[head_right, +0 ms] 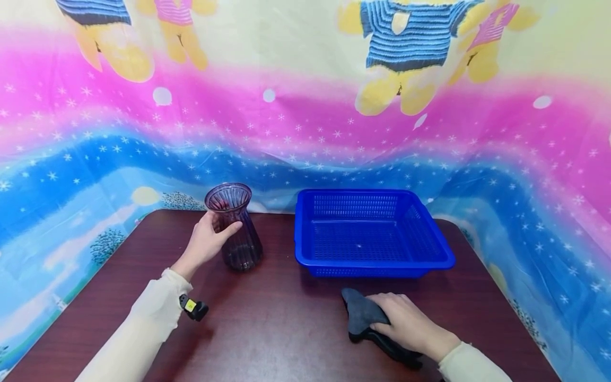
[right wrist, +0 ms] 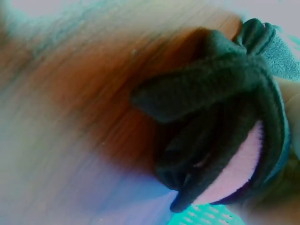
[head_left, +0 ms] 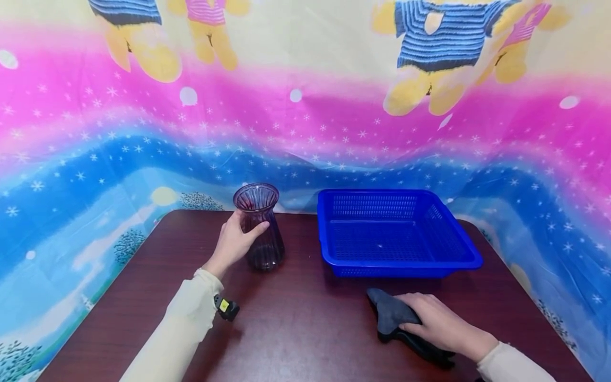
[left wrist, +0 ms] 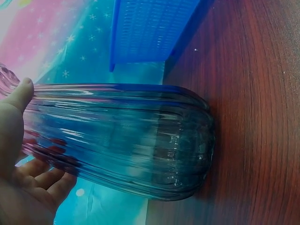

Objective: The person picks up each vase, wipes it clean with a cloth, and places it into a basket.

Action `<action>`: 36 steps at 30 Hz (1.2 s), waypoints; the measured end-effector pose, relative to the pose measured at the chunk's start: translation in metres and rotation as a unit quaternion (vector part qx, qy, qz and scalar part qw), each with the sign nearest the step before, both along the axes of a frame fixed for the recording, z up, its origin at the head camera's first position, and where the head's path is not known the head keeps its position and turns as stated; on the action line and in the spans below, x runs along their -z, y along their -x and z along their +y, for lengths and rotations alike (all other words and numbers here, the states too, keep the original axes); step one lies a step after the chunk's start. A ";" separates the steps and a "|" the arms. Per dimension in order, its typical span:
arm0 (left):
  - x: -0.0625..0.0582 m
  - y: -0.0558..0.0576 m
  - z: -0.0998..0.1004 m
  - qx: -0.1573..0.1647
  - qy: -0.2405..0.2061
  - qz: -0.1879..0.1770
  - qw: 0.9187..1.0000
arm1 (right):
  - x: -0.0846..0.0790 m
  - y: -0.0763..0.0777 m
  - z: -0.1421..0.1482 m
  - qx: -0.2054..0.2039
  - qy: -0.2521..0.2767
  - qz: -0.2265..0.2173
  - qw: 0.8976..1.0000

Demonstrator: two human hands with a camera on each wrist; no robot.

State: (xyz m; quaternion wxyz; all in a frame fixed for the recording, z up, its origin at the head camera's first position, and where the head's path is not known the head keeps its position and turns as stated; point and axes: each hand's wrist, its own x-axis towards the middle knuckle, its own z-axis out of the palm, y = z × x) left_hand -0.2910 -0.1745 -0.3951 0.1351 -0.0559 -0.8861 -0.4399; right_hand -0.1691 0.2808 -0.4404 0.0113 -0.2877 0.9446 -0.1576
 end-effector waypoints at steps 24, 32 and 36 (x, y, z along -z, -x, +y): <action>-0.005 0.001 -0.004 0.027 0.024 0.014 0.999 | -0.007 -0.009 -0.021 0.042 0.051 -0.010 0.998; -0.004 -0.001 -0.005 0.029 0.041 0.008 0.999 | -0.012 -0.013 -0.037 0.032 0.083 0.010 0.996; -0.005 -0.004 -0.006 0.036 0.048 -0.009 0.998 | -0.015 -0.015 -0.045 0.038 0.095 0.001 0.995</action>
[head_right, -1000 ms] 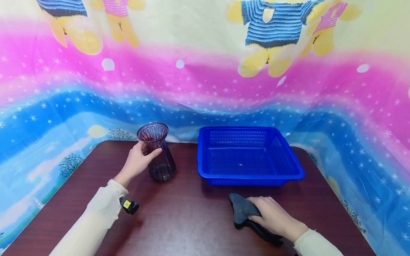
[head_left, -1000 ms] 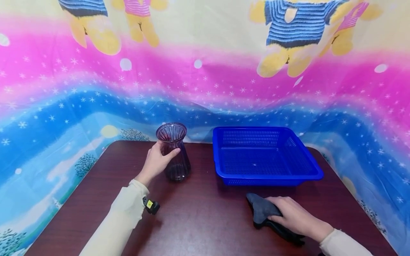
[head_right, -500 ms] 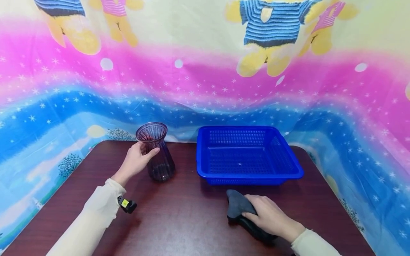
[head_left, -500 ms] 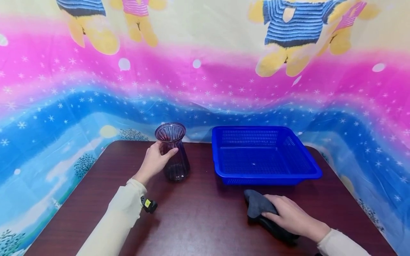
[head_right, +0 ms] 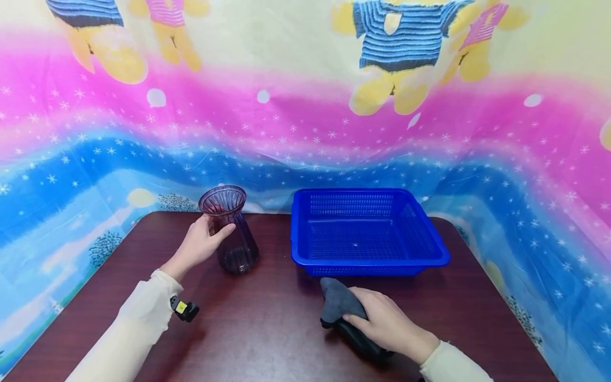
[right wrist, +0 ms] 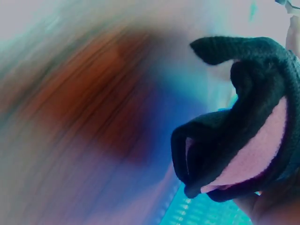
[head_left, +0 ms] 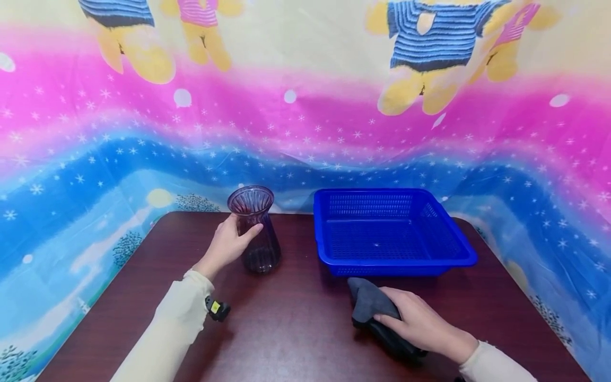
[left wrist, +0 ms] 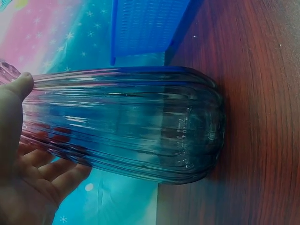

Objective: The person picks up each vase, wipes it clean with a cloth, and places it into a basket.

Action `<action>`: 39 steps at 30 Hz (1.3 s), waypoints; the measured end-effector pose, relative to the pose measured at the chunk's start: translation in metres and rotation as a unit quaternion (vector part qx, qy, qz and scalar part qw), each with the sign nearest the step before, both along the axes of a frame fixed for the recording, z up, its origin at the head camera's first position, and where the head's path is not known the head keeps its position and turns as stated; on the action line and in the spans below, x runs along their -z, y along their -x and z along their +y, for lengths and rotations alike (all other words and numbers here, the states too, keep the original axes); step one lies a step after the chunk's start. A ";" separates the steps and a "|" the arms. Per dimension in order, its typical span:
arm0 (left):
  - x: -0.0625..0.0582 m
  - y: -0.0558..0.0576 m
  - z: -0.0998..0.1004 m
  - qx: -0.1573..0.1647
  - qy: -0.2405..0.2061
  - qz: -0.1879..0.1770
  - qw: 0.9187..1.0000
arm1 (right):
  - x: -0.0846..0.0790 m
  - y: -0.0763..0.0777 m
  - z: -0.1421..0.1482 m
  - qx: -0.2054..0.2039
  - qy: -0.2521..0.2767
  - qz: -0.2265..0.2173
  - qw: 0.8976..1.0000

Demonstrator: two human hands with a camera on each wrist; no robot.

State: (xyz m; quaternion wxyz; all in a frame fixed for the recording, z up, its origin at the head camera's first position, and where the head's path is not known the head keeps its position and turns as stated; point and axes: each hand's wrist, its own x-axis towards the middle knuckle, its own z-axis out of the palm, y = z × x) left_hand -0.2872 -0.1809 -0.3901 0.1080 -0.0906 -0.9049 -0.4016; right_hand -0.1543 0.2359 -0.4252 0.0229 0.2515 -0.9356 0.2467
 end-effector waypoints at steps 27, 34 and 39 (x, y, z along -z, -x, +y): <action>-0.002 -0.002 -0.003 0.009 0.024 0.007 1.000 | -0.029 0.007 -0.074 0.013 0.126 0.035 0.991; -0.002 -0.003 -0.006 0.015 0.021 0.010 1.000 | -0.030 0.010 -0.085 0.025 0.147 0.042 0.988; 0.000 -0.002 -0.008 0.019 0.020 0.012 1.000 | -0.034 0.013 -0.095 0.026 0.158 0.033 0.986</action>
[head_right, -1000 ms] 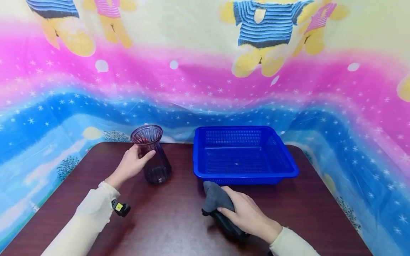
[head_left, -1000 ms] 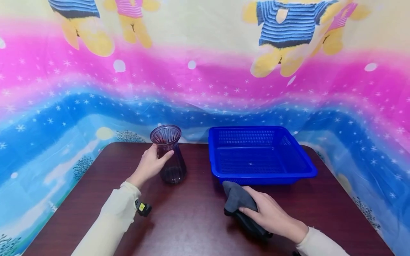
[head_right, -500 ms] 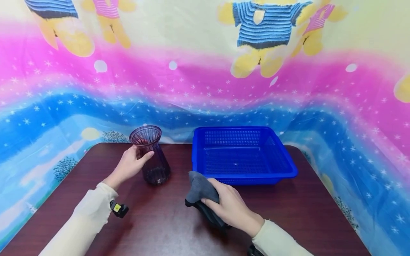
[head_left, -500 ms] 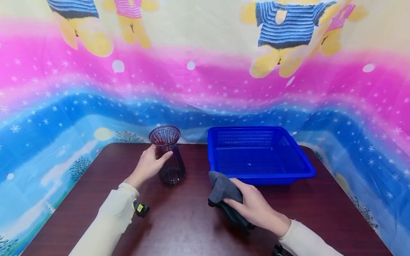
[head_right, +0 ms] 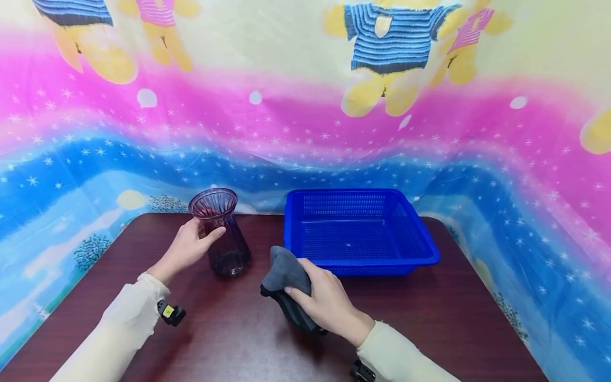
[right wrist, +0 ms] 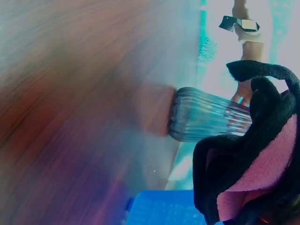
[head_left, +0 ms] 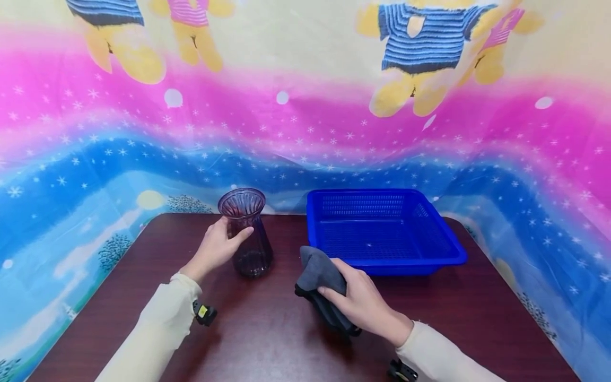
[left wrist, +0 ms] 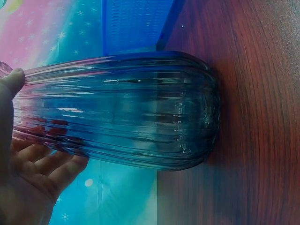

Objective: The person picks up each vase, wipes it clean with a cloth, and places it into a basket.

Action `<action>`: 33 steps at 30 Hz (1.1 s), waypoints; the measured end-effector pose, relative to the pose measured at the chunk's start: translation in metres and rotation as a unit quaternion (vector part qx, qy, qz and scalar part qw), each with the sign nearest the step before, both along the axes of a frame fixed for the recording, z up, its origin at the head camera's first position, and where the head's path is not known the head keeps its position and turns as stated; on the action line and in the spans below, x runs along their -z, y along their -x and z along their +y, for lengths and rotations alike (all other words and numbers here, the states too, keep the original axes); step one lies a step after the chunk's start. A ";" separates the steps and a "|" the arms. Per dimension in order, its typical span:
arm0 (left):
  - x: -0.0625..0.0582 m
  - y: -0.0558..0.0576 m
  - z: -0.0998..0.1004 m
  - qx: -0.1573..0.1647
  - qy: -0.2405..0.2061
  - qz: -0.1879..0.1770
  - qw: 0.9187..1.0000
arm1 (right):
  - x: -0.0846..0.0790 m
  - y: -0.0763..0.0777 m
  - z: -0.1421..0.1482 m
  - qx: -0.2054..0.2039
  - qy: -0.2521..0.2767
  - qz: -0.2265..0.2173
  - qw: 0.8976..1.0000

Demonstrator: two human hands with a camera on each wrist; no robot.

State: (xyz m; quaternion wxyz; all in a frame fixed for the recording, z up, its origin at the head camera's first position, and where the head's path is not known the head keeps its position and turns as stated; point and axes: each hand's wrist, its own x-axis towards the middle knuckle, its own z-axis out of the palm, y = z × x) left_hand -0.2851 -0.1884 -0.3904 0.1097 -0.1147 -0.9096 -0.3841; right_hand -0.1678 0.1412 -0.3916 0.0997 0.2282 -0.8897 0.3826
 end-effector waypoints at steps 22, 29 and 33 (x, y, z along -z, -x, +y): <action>0.003 -0.001 -0.002 0.013 -0.007 0.010 1.000 | -0.021 0.018 -0.054 -0.007 0.066 -0.047 0.997; 0.001 -0.003 -0.004 0.015 -0.005 0.007 1.000 | -0.025 0.031 -0.065 0.004 0.056 -0.040 0.998; 0.002 -0.003 -0.005 0.017 -0.007 0.009 1.000 | -0.028 0.037 -0.072 0.013 0.047 -0.044 0.998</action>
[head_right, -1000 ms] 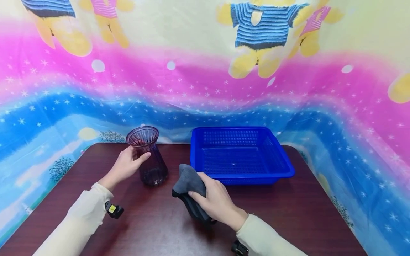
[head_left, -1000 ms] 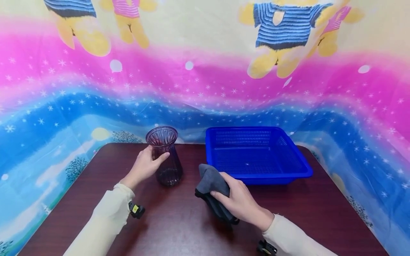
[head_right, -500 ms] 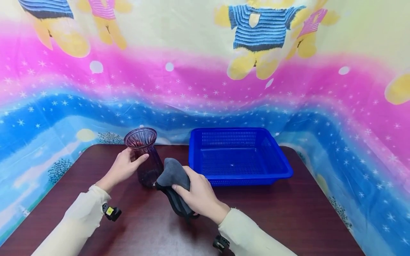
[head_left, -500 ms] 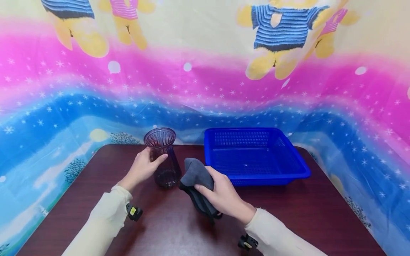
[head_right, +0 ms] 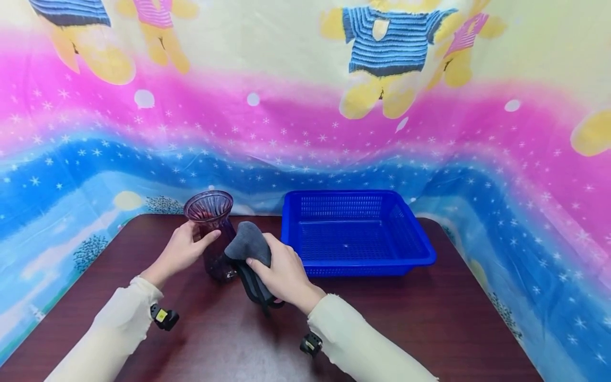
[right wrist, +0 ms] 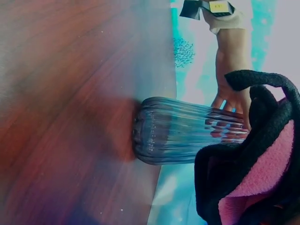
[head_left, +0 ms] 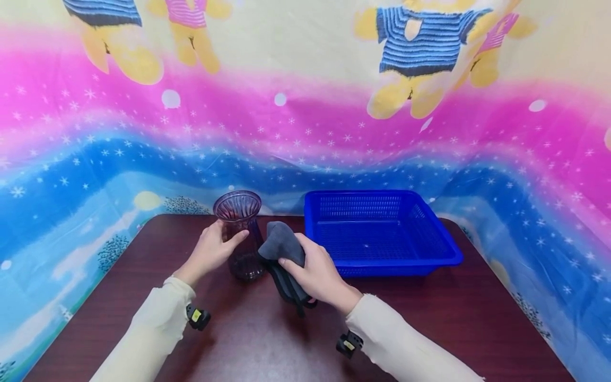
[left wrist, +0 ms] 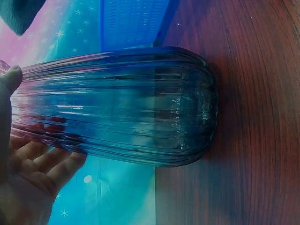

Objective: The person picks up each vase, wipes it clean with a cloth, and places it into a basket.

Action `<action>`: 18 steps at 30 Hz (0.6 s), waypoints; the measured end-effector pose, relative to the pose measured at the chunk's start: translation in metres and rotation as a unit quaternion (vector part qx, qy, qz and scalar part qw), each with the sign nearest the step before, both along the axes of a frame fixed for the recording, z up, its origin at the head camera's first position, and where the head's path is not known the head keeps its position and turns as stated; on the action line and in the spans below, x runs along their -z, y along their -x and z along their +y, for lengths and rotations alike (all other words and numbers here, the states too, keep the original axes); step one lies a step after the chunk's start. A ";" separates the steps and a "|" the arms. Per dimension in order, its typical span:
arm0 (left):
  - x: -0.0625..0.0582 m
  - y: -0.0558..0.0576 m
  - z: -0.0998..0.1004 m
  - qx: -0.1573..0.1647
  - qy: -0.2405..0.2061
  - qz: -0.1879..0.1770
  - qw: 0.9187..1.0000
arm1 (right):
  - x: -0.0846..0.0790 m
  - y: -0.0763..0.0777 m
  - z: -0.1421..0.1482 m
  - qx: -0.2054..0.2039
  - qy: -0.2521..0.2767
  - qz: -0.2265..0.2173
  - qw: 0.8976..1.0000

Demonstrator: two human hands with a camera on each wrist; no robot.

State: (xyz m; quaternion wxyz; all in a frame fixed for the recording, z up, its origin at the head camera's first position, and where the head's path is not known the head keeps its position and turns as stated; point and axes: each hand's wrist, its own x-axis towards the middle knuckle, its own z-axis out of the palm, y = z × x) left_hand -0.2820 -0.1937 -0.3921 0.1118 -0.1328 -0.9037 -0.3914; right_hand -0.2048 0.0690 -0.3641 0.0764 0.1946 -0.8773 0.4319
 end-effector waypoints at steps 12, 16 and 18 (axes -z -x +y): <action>0.002 0.001 -0.001 0.005 -0.006 0.007 1.000 | -0.006 0.020 -0.018 0.003 -0.022 0.016 1.000; 0.003 0.002 -0.002 0.007 -0.004 0.008 1.000 | -0.007 0.027 -0.022 -0.001 -0.027 0.012 1.000; 0.002 0.001 -0.002 0.008 -0.007 0.007 1.000 | -0.008 0.030 -0.025 0.001 -0.033 0.011 0.999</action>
